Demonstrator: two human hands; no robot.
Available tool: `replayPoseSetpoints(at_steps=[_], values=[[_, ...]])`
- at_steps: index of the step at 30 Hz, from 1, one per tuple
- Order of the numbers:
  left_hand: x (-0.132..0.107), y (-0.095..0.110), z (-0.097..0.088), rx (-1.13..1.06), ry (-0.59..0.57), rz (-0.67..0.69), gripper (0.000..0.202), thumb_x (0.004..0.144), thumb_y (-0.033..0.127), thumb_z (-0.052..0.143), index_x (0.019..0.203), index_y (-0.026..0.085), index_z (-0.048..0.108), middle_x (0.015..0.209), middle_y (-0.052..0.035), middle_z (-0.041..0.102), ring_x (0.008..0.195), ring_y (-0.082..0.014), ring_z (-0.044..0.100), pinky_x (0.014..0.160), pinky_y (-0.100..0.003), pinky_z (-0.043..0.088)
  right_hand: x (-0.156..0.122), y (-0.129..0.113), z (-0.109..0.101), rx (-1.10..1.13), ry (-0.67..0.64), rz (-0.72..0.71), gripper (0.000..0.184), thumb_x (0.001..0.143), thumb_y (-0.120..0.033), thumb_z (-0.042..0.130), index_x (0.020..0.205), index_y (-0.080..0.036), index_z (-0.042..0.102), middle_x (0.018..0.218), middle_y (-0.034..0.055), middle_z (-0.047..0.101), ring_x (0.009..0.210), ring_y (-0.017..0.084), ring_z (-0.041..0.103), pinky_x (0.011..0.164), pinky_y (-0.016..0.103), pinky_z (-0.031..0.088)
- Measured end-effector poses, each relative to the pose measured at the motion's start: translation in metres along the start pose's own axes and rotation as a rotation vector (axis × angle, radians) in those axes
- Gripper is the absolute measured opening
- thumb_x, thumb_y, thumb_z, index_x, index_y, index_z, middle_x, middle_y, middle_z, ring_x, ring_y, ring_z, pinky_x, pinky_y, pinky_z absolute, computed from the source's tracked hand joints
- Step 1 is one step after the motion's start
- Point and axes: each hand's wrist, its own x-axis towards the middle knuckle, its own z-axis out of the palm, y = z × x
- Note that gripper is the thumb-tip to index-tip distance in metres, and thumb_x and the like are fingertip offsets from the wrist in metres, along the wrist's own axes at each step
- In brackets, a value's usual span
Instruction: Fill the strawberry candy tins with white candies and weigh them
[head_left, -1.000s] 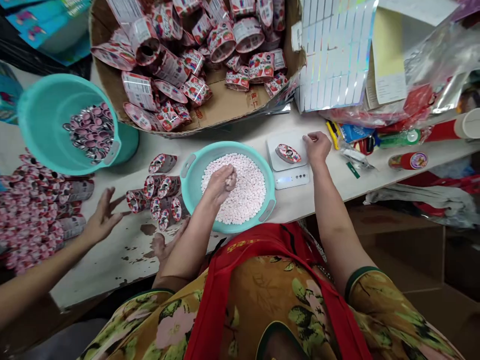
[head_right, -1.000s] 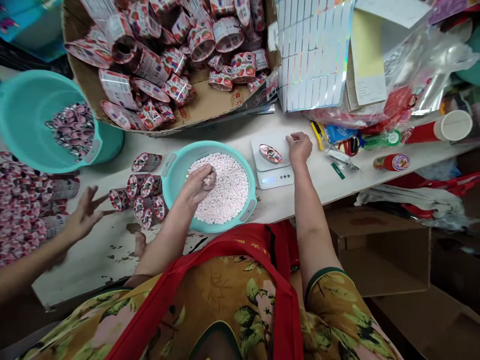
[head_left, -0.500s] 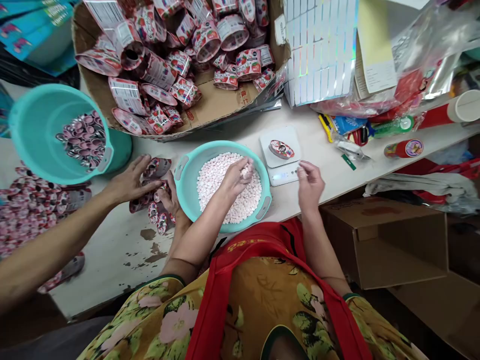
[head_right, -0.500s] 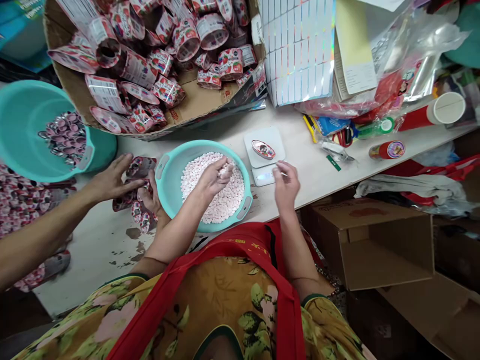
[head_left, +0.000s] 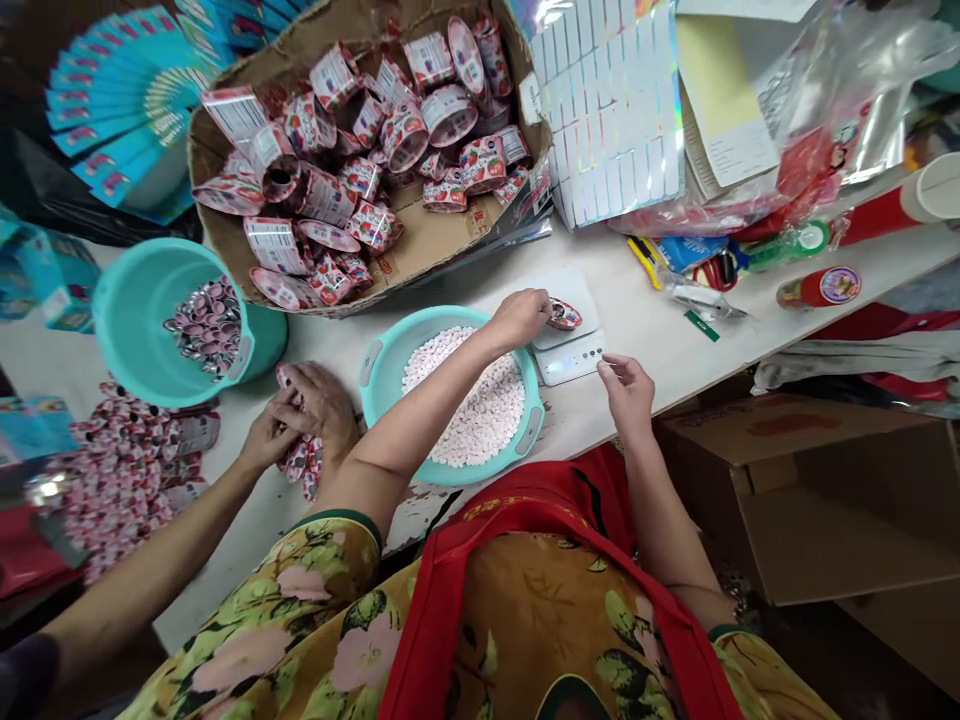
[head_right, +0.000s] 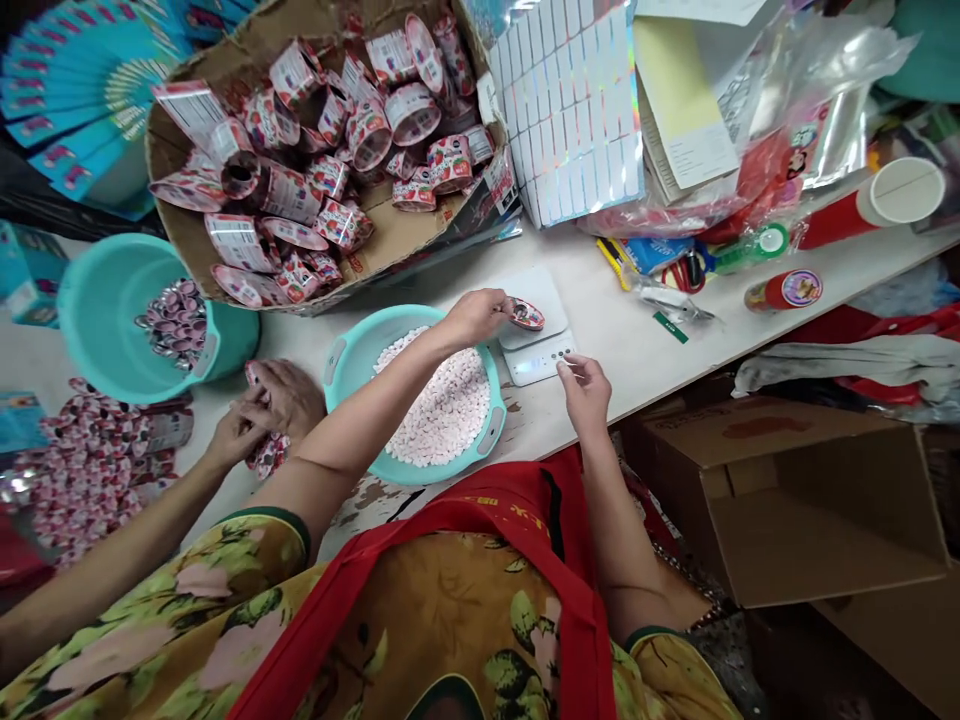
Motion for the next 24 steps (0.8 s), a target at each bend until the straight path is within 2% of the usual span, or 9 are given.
replayPoseSetpoints(at_steps=[3, 8, 20, 24], values=[[0.019, 0.007, 0.006, 0.261, -0.048, 0.051, 0.017, 0.084, 0.005, 0.054, 0.087, 0.013, 0.068, 0.093, -0.0139, 0.065, 0.089, -0.0265, 0.061, 0.079, -0.036, 0.040, 0.000, 0.000, 0.009, 0.041, -0.042, -0.010, 0.035, 0.077, -0.051, 0.071, 0.097, -0.022, 0.071, 0.102, 0.0073, 0.073, 0.090, 0.021, 0.068, 0.085, 0.038, 0.055], [0.023, 0.007, 0.010, 0.384, -0.051, 0.095, 0.025, 0.086, 0.004, 0.051, 0.101, 0.013, 0.069, 0.105, -0.0150, 0.061, 0.090, -0.0259, 0.061, 0.080, -0.035, 0.041, -0.001, 0.008, 0.005, 0.059, -0.023, 0.045, 0.036, 0.075, -0.051, 0.073, 0.096, -0.022, 0.072, 0.100, 0.0066, 0.073, 0.087, 0.020, 0.067, 0.085, 0.039, 0.055], [0.022, 0.010, 0.007, 0.337, -0.015, 0.141, 0.028, 0.078, 0.002, 0.054, 0.097, 0.016, 0.067, 0.099, -0.0103, 0.063, 0.082, -0.0208, 0.056, 0.073, -0.032, 0.039, 0.005, 0.024, -0.004, 0.051, -0.007, 0.086, 0.037, 0.075, -0.051, 0.073, 0.096, -0.021, 0.072, 0.096, 0.0058, 0.073, 0.085, 0.020, 0.067, 0.083, 0.038, 0.055], [0.026, 0.009, 0.008, 0.204, 0.003, 0.153, 0.021, 0.074, 0.001, 0.055, 0.085, 0.016, 0.066, 0.091, -0.0080, 0.064, 0.085, -0.0210, 0.058, 0.077, -0.032, 0.041, 0.005, 0.023, -0.003, 0.052, -0.008, 0.081, 0.036, 0.075, -0.051, 0.073, 0.096, -0.022, 0.072, 0.096, 0.0058, 0.073, 0.085, 0.020, 0.066, 0.083, 0.038, 0.055]])
